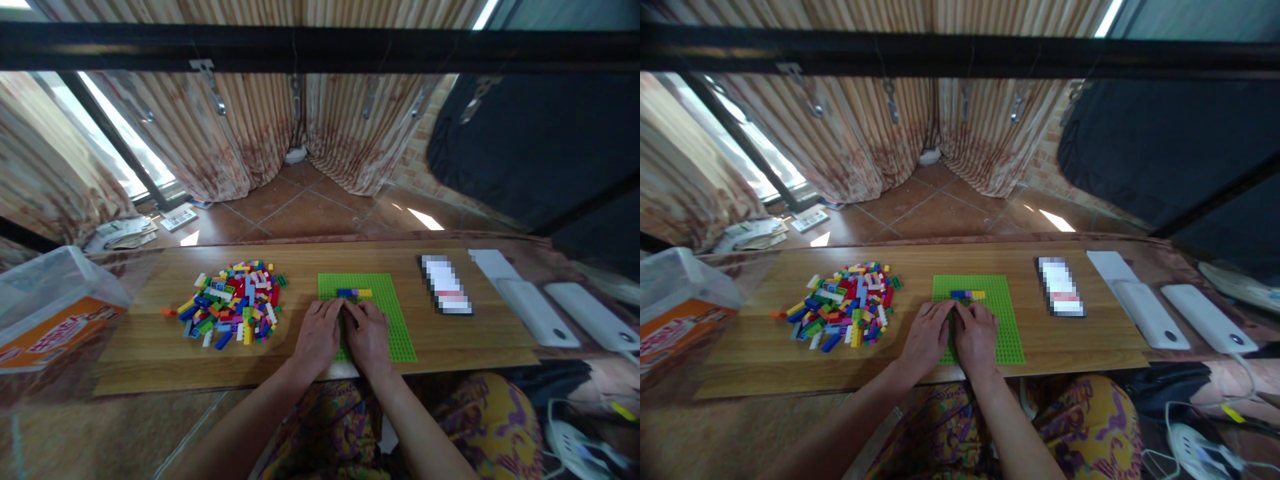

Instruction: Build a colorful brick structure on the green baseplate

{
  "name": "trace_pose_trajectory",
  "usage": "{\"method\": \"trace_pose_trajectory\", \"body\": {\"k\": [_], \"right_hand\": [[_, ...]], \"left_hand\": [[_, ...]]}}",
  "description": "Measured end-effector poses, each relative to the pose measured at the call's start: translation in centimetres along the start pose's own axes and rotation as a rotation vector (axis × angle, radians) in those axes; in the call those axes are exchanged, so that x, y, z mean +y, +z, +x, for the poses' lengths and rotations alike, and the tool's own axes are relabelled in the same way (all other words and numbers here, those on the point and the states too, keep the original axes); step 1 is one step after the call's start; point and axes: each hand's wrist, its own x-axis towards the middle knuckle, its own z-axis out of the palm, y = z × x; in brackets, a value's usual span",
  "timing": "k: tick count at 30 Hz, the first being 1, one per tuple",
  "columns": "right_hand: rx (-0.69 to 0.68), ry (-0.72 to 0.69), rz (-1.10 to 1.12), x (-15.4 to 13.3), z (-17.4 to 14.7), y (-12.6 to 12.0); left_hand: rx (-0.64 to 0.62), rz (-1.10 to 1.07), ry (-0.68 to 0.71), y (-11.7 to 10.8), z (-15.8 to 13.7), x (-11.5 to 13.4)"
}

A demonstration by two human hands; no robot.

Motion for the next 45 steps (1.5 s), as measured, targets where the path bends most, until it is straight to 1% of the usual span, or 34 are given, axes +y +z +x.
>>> {"method": "trace_pose_trajectory", "body": {"k": [4, 8, 12, 16, 22, 25, 27, 29, 30, 35, 38, 41, 45], "right_hand": [[-0.020, -0.012, -0.034, 0.0, 0.1, -0.1], [-0.023, -0.027, -0.063, 0.1, 0.1, -0.1], [-0.023, -0.046, -0.083, 0.2, 0.0, -0.1], [-0.083, -0.071, -0.152, 0.3, 0.1, -0.3], [-0.214, -0.113, -0.265, -0.3, 0.6, -1.1], [-0.250, -0.140, -0.304, -0.9, 0.7, -1.3], [-0.249, -0.150, -0.299, -1.1, 0.7, -1.3], [-0.225, -0.149, -0.248, -1.0, 0.6, -1.1], [-0.203, -0.144, -0.187, -0.8, 0.5, -1.0], [-0.043, -0.069, 0.221, 0.8, 0.5, -0.5], [0.029, -0.034, 0.377, 1.5, 0.5, -0.5], [0.035, -0.048, 0.380, 1.6, 0.1, -0.3], [0.040, -0.059, 0.320, 1.3, -0.4, 0.3]], "left_hand": [[-0.010, 0.098, 0.010, 0.2, 0.0, 0.2], [-0.009, 0.194, -0.023, 0.4, 0.0, 0.4], [-0.011, 0.236, -0.043, 0.6, -0.1, 0.5], [-0.025, 0.232, -0.047, 0.7, -0.1, 0.4], [-0.100, 0.186, -0.093, 0.4, 0.2, 0.7], [-0.097, 0.170, -0.112, 0.3, 0.2, 0.8], [-0.083, 0.164, -0.112, 0.3, 0.1, 0.8], [-0.064, 0.162, -0.102, 0.4, 0.1, 0.6], [-0.054, 0.163, -0.092, 0.4, 0.0, 0.5], [0.018, 0.161, -0.055, 0.4, -0.2, 0.2], [0.050, 0.140, -0.044, 0.3, -0.3, 0.1], [0.052, 0.132, -0.024, 0.3, -0.5, -0.1], [-0.014, 0.182, -0.010, 0.1, -0.7, 0.1]]}}
